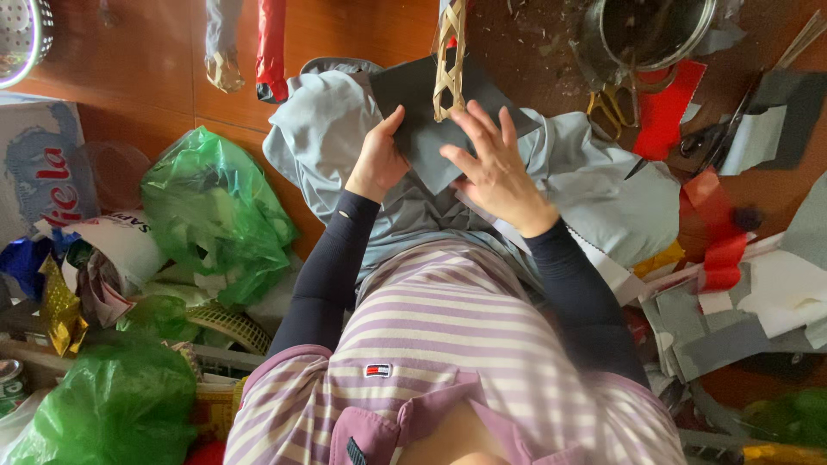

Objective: The person wraps small wooden and black objects with red and black paper while seated on the floor. They fold the paper around each item and smooth the edges, handling the pieces one at a time.

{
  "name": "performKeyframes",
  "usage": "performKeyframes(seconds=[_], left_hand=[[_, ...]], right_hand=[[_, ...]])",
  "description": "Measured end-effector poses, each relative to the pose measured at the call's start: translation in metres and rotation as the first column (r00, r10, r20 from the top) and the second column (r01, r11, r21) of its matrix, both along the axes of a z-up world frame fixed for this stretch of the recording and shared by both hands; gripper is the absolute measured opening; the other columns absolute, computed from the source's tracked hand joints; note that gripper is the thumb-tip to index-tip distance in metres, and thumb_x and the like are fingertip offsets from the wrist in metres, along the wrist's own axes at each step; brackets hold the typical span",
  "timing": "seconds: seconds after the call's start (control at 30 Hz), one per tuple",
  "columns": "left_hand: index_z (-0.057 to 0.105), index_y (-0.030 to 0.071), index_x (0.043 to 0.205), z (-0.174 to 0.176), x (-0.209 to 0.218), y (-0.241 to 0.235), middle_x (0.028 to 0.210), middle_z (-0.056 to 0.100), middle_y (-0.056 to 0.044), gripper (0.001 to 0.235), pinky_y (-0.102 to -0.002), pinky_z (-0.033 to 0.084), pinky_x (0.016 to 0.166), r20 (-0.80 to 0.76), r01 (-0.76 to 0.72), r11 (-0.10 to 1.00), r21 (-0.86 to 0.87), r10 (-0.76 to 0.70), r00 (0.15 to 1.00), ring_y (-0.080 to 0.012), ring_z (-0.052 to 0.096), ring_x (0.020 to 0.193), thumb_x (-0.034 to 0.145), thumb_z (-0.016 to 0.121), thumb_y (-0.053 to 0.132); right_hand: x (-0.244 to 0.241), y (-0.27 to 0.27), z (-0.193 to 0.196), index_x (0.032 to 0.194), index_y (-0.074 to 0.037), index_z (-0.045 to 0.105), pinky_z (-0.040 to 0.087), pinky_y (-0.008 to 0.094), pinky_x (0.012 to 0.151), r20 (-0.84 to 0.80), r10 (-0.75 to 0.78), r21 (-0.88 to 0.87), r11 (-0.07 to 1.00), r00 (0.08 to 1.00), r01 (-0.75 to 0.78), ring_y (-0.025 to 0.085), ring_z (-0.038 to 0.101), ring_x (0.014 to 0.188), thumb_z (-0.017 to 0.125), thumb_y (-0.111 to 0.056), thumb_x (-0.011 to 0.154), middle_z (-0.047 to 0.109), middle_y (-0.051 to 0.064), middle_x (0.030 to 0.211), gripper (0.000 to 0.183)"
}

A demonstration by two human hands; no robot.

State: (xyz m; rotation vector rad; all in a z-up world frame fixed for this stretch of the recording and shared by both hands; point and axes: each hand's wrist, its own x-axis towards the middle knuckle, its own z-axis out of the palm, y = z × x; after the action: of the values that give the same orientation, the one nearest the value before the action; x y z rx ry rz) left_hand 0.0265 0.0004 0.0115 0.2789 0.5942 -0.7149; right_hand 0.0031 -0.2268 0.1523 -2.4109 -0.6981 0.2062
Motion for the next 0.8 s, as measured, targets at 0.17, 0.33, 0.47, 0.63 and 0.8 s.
performKeyframes(seconds=[0.17,0.33,0.47,0.63,0.8], left_hand=[[0.041,0.0,0.151,0.011,-0.007,-0.006,0.143,0.057,-0.025,0.074,-0.059,0.045,0.111,0.243,0.042,0.985,-0.166,-0.001,0.97,-0.0386,0.057,0.133,0.106,0.04,0.058],[0.021,0.024,0.16,0.013,-0.014,-0.017,0.164,0.036,-0.01,0.067,-0.061,0.037,0.118,0.374,0.062,0.997,-0.037,-0.043,0.926,-0.0388,0.044,0.147,0.104,0.053,0.043],[0.022,0.027,0.159,0.007,-0.021,-0.031,0.158,0.042,-0.011,0.072,-0.051,0.046,0.113,0.454,-0.057,0.992,0.114,-0.001,0.891,-0.0312,0.051,0.141,0.103,0.065,0.013],[0.04,0.01,0.15,-0.002,-0.018,-0.051,0.144,0.055,-0.011,0.048,-0.043,0.056,0.11,0.414,-0.159,0.967,0.2,0.063,0.908,-0.0243,0.062,0.125,0.108,0.062,0.006],[0.049,0.012,0.14,-0.001,0.0,-0.061,0.133,0.062,-0.003,0.037,-0.037,0.059,0.091,0.366,-0.168,0.895,0.412,0.007,0.931,-0.015,0.065,0.116,0.105,0.057,0.021]], right_hand=[[0.017,0.007,-0.027,0.105,-0.004,0.061,0.047,0.048,0.111,0.095,-0.292,0.261,0.93,0.952,0.259,0.038,0.056,0.133,0.078,-0.007,0.096,0.063,0.017,0.136,0.021],[0.032,0.011,-0.041,0.108,0.0,0.064,0.05,0.043,0.073,-0.083,-0.485,0.3,0.821,0.87,0.486,0.035,0.064,0.085,0.073,-0.011,0.102,0.063,0.017,0.093,0.015],[0.04,0.012,-0.044,0.104,-0.001,0.064,0.048,0.045,0.07,-0.012,-0.486,0.277,0.838,0.874,0.47,0.037,0.062,0.082,0.075,-0.013,0.102,0.062,0.017,0.088,0.016],[0.049,0.012,-0.05,0.104,0.0,0.064,0.048,0.044,0.065,-0.016,-0.489,0.277,0.836,0.872,0.474,0.036,0.063,0.076,0.076,-0.015,0.101,0.063,0.017,0.085,0.019],[0.057,0.011,-0.053,0.103,0.002,0.063,0.044,0.043,0.06,-0.022,-0.476,0.298,0.836,0.879,0.46,0.035,0.058,0.068,0.076,-0.013,0.1,0.061,0.019,0.08,0.021]])
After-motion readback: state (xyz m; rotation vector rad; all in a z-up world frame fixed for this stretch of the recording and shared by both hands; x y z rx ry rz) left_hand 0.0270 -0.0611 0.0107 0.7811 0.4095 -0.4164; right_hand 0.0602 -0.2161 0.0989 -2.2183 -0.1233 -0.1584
